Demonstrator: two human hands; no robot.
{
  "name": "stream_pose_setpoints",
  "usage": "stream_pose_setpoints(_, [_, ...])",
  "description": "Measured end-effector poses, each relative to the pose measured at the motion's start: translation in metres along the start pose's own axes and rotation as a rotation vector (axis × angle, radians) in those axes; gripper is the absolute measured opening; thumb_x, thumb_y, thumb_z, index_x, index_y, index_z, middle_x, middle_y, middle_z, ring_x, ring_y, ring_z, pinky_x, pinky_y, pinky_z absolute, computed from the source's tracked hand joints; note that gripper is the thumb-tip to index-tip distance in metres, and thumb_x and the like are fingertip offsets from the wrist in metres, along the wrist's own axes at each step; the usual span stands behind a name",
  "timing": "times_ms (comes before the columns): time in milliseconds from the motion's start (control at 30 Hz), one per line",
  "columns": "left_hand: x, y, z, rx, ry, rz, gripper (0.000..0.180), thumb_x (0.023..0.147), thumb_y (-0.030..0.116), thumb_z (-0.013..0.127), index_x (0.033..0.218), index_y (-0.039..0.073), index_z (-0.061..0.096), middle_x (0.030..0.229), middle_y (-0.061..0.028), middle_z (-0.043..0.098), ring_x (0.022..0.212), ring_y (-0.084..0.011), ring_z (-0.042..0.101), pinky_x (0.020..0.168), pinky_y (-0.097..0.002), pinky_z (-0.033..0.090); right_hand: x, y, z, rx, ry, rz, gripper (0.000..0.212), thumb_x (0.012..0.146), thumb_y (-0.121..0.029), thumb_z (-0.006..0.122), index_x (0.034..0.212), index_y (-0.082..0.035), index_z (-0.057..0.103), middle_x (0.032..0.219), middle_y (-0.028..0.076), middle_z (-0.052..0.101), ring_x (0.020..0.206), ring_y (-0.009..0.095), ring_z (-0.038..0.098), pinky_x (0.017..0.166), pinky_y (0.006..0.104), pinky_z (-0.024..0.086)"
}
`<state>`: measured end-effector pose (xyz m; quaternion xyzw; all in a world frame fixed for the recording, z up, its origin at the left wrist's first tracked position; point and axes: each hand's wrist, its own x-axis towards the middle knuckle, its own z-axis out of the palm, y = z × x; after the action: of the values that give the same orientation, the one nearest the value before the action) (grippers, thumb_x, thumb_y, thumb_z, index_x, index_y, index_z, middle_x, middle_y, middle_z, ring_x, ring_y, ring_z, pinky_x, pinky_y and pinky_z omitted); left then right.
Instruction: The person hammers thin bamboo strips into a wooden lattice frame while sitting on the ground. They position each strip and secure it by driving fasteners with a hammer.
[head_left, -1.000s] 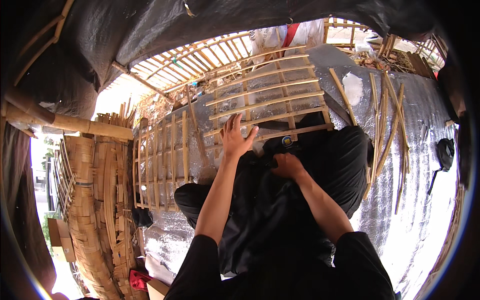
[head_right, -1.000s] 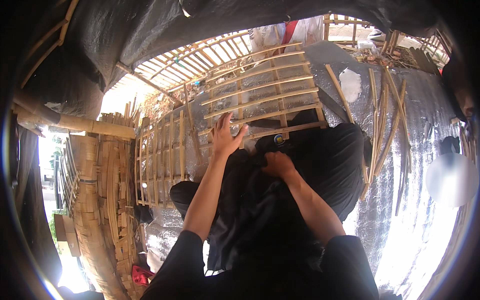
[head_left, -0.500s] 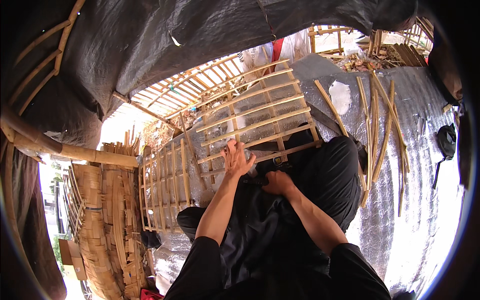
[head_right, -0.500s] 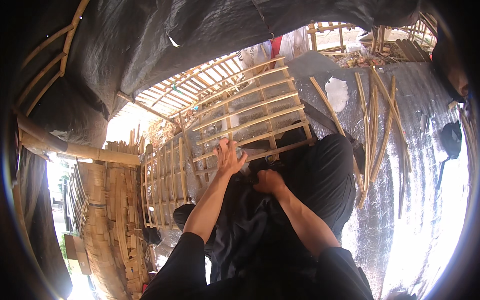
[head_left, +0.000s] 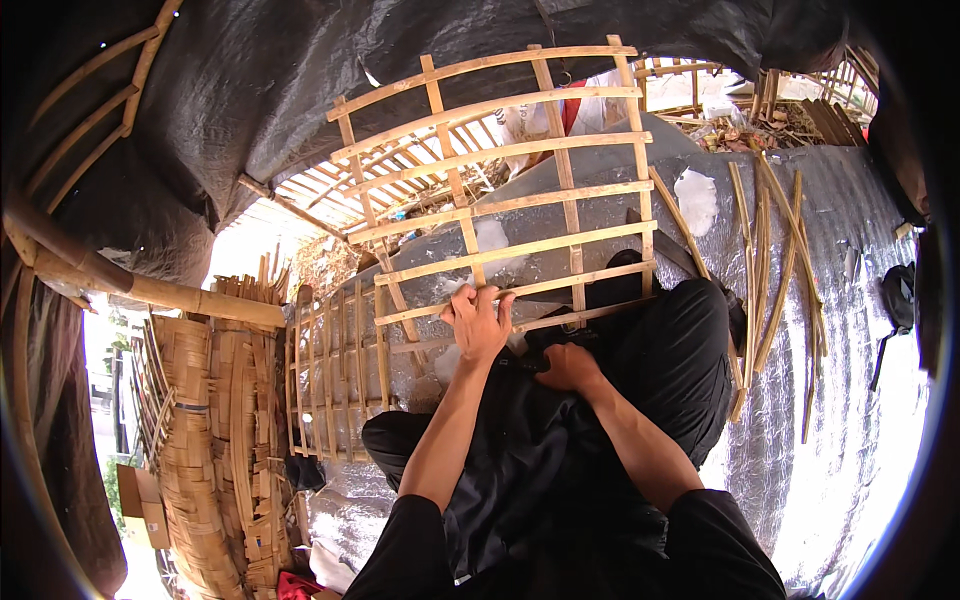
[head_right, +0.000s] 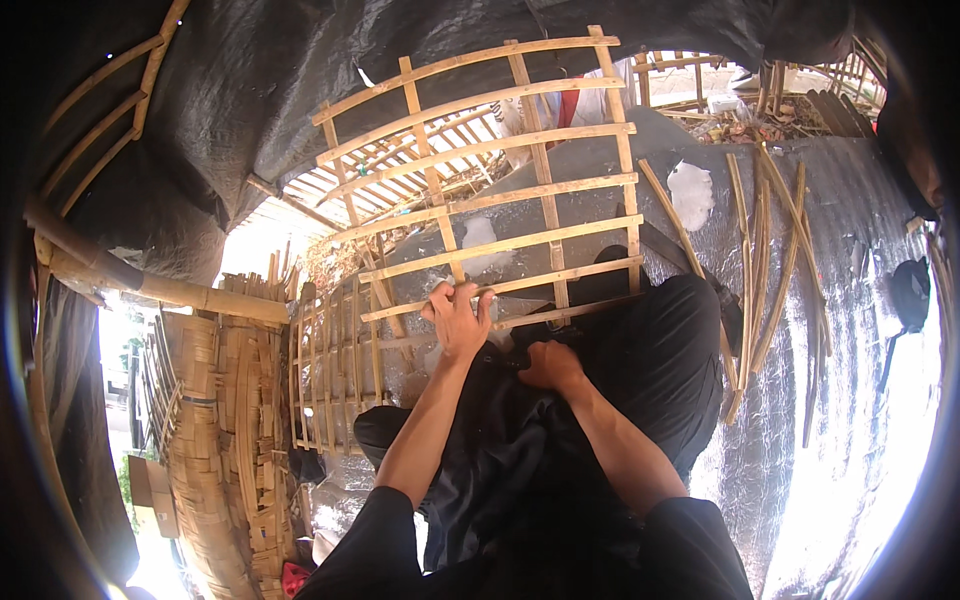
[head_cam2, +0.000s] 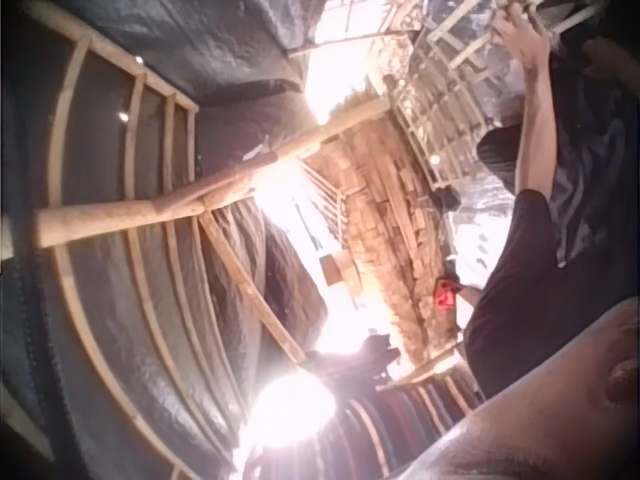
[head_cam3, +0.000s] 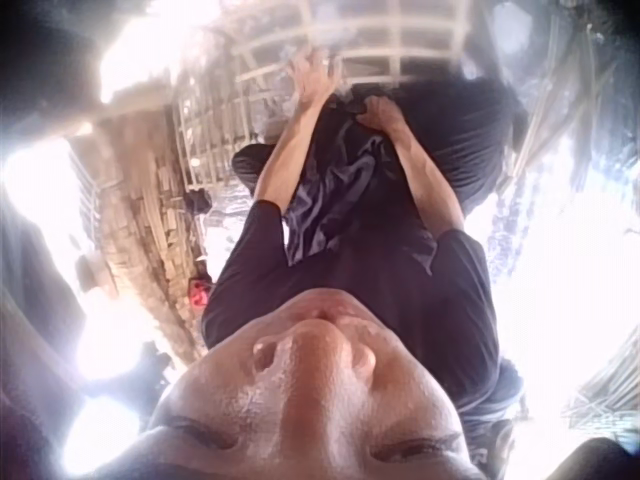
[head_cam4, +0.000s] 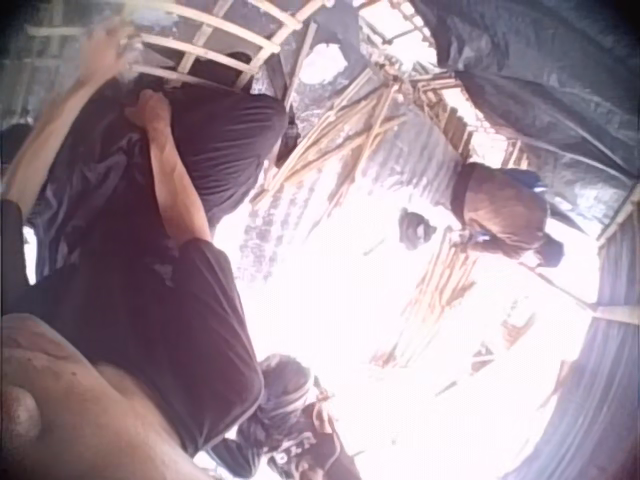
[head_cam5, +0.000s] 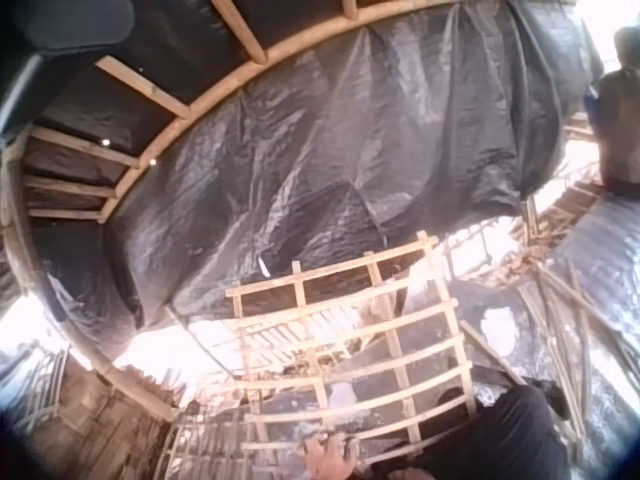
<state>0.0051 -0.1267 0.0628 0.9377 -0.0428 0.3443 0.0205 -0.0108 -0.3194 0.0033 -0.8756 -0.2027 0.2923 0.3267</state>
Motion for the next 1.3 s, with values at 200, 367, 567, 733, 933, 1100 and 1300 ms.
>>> stream_pose_setpoints(200, [-0.011, 0.011, -0.014, 0.009, 0.052, -0.036, 0.035, 0.087, 0.038, 0.085, 0.111, 0.019, 0.068, 0.111, -0.009, 0.046, 0.108, -0.0279, 0.049, 0.091, -0.0459, 0.029, -0.004, -0.004, -0.004, -0.033, 0.011, 0.017, 0.051, 0.078, -0.046, 0.076, 0.109, -0.005, 0.077, 0.108, 0.024, 0.076, 0.105, 0.042, 0.073, 0.095, 0.0488, 0.059])
stream_pose_setpoints(367, [-0.018, 0.015, -0.02, 0.021, 0.051, -0.084, 0.033, 0.087, 0.038, 0.084, 0.109, 0.02, 0.068, 0.11, -0.0085, 0.046, 0.107, -0.028, 0.049, 0.091, -0.0456, 0.029, 0.0, 0.001, 0.002, -0.022, 0.042, -0.026, 0.051, 0.075, -0.048, 0.079, 0.106, -0.008, 0.078, 0.104, 0.023, 0.076, 0.102, 0.042, 0.073, 0.094, 0.0498, 0.059])
stream_pose_setpoints(567, [-0.028, 0.01, -0.016, -0.017, -0.048, -0.223, 0.027, 0.09, 0.039, 0.081, 0.101, 0.018, 0.069, 0.11, -0.0084, 0.048, 0.107, -0.0277, 0.05, 0.091, -0.0474, 0.031, -0.004, -0.004, -0.004, -0.025, -0.007, -0.014, 0.051, 0.076, -0.047, 0.076, 0.106, -0.006, 0.076, 0.108, 0.023, 0.075, 0.106, 0.041, 0.072, 0.096, 0.0492, 0.058])
stream_pose_setpoints(733, [-0.024, 0.004, -0.013, 0.004, -0.22, -0.307, 0.025, 0.091, 0.037, 0.079, 0.093, 0.013, 0.071, 0.11, -0.0088, 0.05, 0.106, -0.0281, 0.052, 0.091, -0.0495, 0.033, 0.008, 0.015, 0.011, -0.059, 0.084, -0.061, 0.051, 0.075, -0.049, 0.077, 0.104, -0.007, 0.077, 0.104, 0.022, 0.076, 0.101, 0.042, 0.073, 0.094, 0.0503, 0.058])
stream_pose_setpoints(933, [-0.028, -0.003, -0.02, -0.195, -0.193, -0.359, 0.032, 0.095, 0.035, 0.077, 0.091, 0.005, 0.069, 0.11, -0.0153, 0.048, 0.105, -0.035, 0.056, 0.089, -0.0535, 0.044, 0.005, 0.009, 0.009, -0.079, 0.042, -0.067, 0.053, 0.078, -0.047, 0.078, 0.11, -0.005, 0.076, 0.114, 0.023, 0.075, 0.109, 0.04, 0.071, 0.098, 0.0498, 0.056])
stream_pose_setpoints(1100, [-0.014, -0.006, -0.006, -0.232, -0.259, -0.383, 0.047, 0.097, 0.045, 0.072, 0.096, -0.002, 0.07, 0.118, -0.021, 0.05, 0.108, -0.0401, 0.056, 0.091, -0.051, 0.049, -0.001, 0.01, 0.002, -0.066, 0.085, -0.049, 0.051, 0.078, -0.045, 0.079, 0.111, -0.006, 0.077, 0.112, 0.023, 0.075, 0.108, 0.041, 0.071, 0.098, 0.0489, 0.057])
stream_pose_setpoints(1300, [-0.044, -0.055, 0.01, -0.284, -0.487, -0.511, 0.046, 0.097, 0.054, 0.069, 0.108, 0.01, 0.075, 0.126, -0.0157, 0.056, 0.117, -0.0372, 0.056, 0.106, -0.0549, 0.044, -0.002, -0.007, -0.001, -0.041, 0.029, -0.058, 0.052, 0.077, -0.043, 0.081, 0.114, -0.006, 0.077, 0.109, 0.023, 0.076, 0.106, 0.042, 0.072, 0.097, 0.049, 0.058])
